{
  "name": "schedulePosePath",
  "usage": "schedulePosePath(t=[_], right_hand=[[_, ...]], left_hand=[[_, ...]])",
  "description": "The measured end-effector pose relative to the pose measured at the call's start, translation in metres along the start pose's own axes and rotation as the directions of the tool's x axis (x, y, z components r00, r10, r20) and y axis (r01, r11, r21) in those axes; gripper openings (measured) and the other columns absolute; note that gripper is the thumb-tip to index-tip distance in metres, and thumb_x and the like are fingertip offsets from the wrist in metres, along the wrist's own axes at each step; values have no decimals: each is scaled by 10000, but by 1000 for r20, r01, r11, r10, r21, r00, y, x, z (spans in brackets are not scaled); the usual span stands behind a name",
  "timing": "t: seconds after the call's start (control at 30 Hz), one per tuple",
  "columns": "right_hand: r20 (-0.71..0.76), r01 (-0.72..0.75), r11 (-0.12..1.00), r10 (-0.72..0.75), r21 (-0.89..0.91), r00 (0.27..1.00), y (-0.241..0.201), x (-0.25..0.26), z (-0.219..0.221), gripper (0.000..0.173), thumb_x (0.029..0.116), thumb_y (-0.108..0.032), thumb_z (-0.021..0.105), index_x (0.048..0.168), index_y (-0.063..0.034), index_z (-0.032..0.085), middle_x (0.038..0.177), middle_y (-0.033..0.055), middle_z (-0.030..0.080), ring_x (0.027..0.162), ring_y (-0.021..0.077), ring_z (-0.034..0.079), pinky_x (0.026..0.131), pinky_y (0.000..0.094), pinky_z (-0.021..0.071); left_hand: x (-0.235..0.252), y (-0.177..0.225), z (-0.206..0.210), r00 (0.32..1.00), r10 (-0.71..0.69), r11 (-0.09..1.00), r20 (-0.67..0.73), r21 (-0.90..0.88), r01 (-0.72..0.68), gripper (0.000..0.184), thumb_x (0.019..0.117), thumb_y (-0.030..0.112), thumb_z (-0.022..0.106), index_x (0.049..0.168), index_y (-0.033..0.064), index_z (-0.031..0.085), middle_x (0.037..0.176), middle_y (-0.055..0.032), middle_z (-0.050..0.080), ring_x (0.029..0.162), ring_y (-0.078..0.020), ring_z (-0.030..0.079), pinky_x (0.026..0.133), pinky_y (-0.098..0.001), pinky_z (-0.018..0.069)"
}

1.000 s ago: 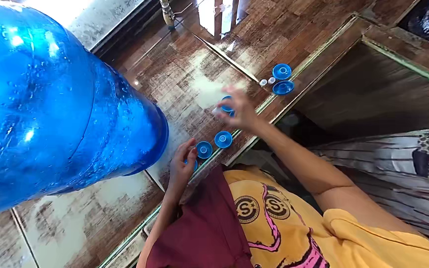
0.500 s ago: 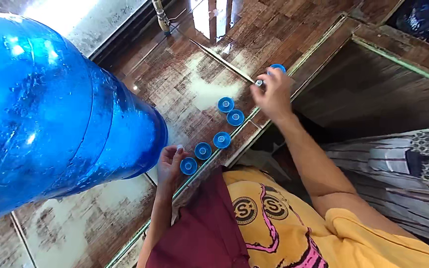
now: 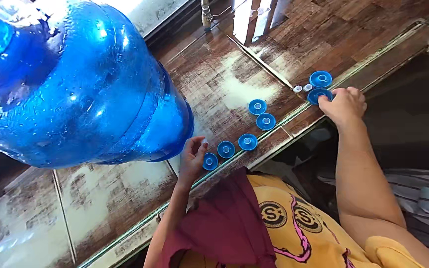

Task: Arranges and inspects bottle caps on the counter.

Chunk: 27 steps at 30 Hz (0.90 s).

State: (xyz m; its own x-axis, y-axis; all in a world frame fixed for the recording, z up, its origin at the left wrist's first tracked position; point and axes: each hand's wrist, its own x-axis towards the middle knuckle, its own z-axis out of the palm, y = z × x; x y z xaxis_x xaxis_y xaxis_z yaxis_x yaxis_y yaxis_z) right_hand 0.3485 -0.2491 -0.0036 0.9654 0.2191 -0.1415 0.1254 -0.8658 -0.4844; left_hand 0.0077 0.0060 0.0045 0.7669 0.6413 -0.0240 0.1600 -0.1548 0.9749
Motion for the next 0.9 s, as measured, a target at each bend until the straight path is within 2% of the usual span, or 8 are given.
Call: schedulePosePath(t=[0.3, 0.43, 0.57, 0.63, 0.7, 0.77, 0.8, 0.9], right_hand=[[-130, 184, 976, -169, 113, 977, -14, -21, 10, 480, 976, -116, 606, 1357, 141, 467, 1333, 414, 532, 1303, 602, 466, 1149, 751, 182], [-124, 295, 902, -269, 317, 955, -39, -32, 9, 537, 968, -99, 596, 1405, 138, 392, 1268, 386, 580, 1180, 511, 597, 984, 637, 472], [-18, 239, 483, -419, 842, 908, -86, -51, -1, 482, 984, -69, 536, 1447, -17, 413, 1219, 63, 637, 1060, 92, 658, 941, 290, 555], [146, 10, 278, -535, 961, 832, -113, -60, 4, 339, 968, -101, 495, 1303, -115, 541, 1107, -33, 685, 1002, 99, 686, 915, 327, 591], [249, 84, 443, -638, 892, 728, -131, -62, 29, 322, 972, -70, 502, 1286, -37, 565, 1112, 53, 700, 1007, 162, 700, 919, 371, 598], [238, 470, 692, -667, 547, 706, -142, -64, 62, 342, 963, 27, 555, 1301, 78, 584, 1187, 230, 678, 1070, 329, 689, 939, 525, 552], [229, 544, 706, -682, 454, 695, -146, -69, 76, 351, 951, 23, 577, 1295, 90, 585, 1182, 280, 669, 1063, 402, 685, 920, 591, 536], [356, 279, 656, -662, 701, 660, -155, -92, 91, 346, 956, -5, 559, 1293, 64, 525, 1135, 210, 662, 962, 248, 692, 849, 424, 578]], left_hand=[[-1, -7, 0, 1000, -24, 999, -12, 34, 25, 291, 1004, 97, 583, 1242, -68, 614, 1092, -124, 662, 912, -89, 668, 853, -264, 571], [-1, -2, -2, 1000, -20, 999, 7, 25, 20, 292, 1009, 89, 579, 1249, -73, 621, 1135, -141, 662, 945, -105, 677, 877, -280, 578], [-1, 4, -5, 994, -63, 994, 89, -81, 70, 268, 1012, 67, 554, 1236, -70, 608, 1025, -49, 697, 871, -42, 676, 843, -240, 579], [-1, -3, -4, 992, -76, 996, 105, -41, 81, 267, 1009, 75, 563, 1227, -68, 621, 1042, -73, 684, 873, -50, 664, 836, -235, 570], [-1, -11, -2, 995, -49, 996, 92, 79, 42, 269, 999, 95, 581, 1208, -60, 650, 1086, -129, 663, 883, -77, 651, 820, -240, 558], [-3, -11, -1, 997, -41, 986, 68, 164, 30, 261, 998, 97, 592, 1203, -45, 669, 1113, -158, 650, 881, -104, 650, 804, -249, 557], [-4, -9, -2, 998, -32, 982, 51, 188, 21, 255, 997, 89, 594, 1200, -42, 676, 1111, -160, 644, 876, -105, 646, 798, -246, 554], [-7, -4, -6, 1000, -9, 982, -4, 191, 9, 251, 995, 83, 602, 1204, -35, 676, 1097, -146, 651, 877, -110, 647, 799, -263, 560]])
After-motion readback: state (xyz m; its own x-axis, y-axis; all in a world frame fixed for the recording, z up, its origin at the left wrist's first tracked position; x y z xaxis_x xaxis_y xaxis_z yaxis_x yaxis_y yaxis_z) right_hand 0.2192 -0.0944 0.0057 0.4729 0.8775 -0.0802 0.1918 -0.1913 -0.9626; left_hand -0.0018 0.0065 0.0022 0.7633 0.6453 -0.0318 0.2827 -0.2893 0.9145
